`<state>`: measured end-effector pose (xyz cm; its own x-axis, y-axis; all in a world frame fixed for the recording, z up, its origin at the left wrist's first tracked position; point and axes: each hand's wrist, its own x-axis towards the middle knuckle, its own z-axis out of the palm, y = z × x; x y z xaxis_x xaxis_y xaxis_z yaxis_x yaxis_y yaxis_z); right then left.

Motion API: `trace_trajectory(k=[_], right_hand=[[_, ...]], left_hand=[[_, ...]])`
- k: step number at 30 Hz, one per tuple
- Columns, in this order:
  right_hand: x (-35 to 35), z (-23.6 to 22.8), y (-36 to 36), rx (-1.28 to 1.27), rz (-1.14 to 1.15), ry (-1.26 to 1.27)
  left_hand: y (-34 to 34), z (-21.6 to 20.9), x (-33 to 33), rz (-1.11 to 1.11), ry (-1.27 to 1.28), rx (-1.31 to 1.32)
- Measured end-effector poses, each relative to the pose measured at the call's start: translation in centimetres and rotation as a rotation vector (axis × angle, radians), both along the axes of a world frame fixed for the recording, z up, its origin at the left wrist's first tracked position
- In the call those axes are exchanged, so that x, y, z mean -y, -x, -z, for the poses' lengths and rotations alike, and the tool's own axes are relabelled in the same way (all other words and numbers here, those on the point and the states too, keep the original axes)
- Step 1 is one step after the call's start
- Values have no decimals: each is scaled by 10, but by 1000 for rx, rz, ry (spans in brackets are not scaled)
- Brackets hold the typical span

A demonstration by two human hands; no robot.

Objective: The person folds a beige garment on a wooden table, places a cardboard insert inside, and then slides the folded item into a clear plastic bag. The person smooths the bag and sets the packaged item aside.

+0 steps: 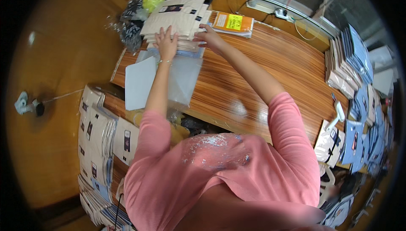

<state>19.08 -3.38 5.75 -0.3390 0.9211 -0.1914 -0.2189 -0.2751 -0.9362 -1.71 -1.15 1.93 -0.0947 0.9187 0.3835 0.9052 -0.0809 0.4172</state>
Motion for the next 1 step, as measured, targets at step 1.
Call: trace_trajectory(k=[1], right_hand=[[13, 2, -28, -15, -106, -31]], left_hand=[[-5, 0, -3, 0, 13, 11]])
